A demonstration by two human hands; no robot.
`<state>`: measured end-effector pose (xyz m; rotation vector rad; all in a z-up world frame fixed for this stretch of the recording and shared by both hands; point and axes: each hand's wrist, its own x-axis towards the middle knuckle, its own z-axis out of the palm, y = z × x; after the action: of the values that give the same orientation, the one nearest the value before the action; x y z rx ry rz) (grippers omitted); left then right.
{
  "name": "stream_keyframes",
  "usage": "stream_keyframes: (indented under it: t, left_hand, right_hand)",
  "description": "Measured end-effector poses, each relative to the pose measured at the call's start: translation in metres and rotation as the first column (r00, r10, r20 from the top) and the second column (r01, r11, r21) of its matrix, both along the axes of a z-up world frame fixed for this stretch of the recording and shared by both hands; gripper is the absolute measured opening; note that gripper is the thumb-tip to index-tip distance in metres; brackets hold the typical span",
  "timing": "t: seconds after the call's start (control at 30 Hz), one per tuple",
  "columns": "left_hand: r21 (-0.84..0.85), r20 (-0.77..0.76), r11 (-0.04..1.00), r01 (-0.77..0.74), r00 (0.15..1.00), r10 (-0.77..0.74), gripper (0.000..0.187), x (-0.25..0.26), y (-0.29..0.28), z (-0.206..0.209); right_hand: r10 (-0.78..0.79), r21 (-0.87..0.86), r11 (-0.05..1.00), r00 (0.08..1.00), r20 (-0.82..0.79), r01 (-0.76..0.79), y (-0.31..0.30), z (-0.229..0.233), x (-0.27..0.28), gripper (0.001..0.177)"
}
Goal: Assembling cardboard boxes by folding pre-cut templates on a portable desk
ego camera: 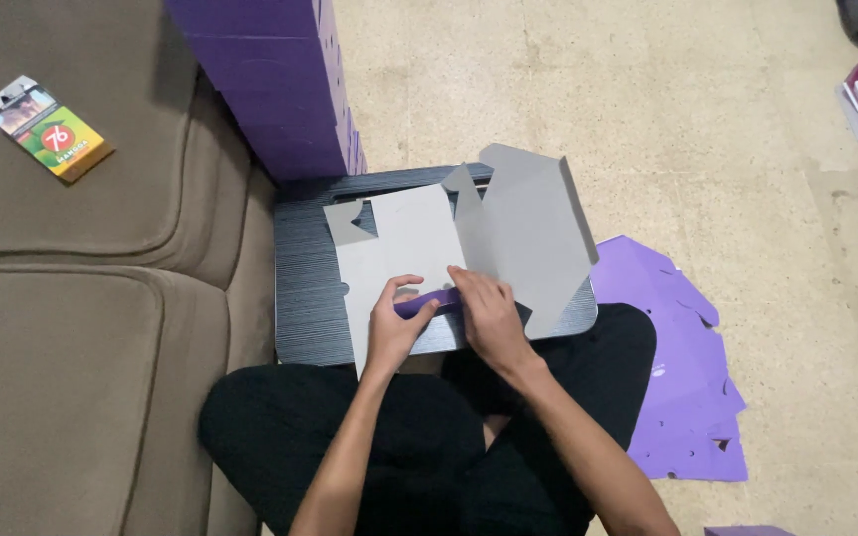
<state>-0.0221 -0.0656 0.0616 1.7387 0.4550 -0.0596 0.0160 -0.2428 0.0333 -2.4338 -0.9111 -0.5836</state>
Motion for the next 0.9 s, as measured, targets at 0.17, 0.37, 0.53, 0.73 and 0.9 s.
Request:
stream_keyframes:
  t: [0.17, 0.37, 0.53, 0.73, 0.9]
  left_hand:
    - [0.001, 0.045, 1.0, -0.002, 0.999, 0.002, 0.043, -0.002, 0.0, -0.008]
    - [0.015, 0.136, 0.999, 0.033, 0.99, -0.035, 0.035, 0.002, 0.001, -0.015]
    - [-0.072, 0.17, 0.996, 0.059, 0.984, -0.046, 0.036, 0.0, 0.001, -0.015]
    - [0.022, 0.158, 0.995, 0.094, 0.983, -0.096, 0.016, 0.005, 0.006, -0.034]
    - [0.022, 0.081, 0.992, 0.126, 0.989, -0.127, 0.017, 0.005, 0.005, -0.012]
  right_hand:
    - [0.062, -0.022, 0.998, 0.998, 0.0, -0.062, 0.01, -0.02, 0.006, 0.054]
    - [0.151, 0.094, 0.985, 0.988, -0.039, -0.147, 0.02, -0.034, 0.005, 0.049]
    - [0.276, 0.209, 0.946, 0.955, -0.112, -0.249, 0.018, 0.021, -0.007, 0.059]
    - [0.39, 0.442, 0.849, 0.907, -0.156, -0.289, 0.008, 0.024, -0.033, 0.053]
    - [-0.075, -0.01, 0.997, 0.971, -0.227, 0.074, 0.004, 0.057, -0.043, 0.055]
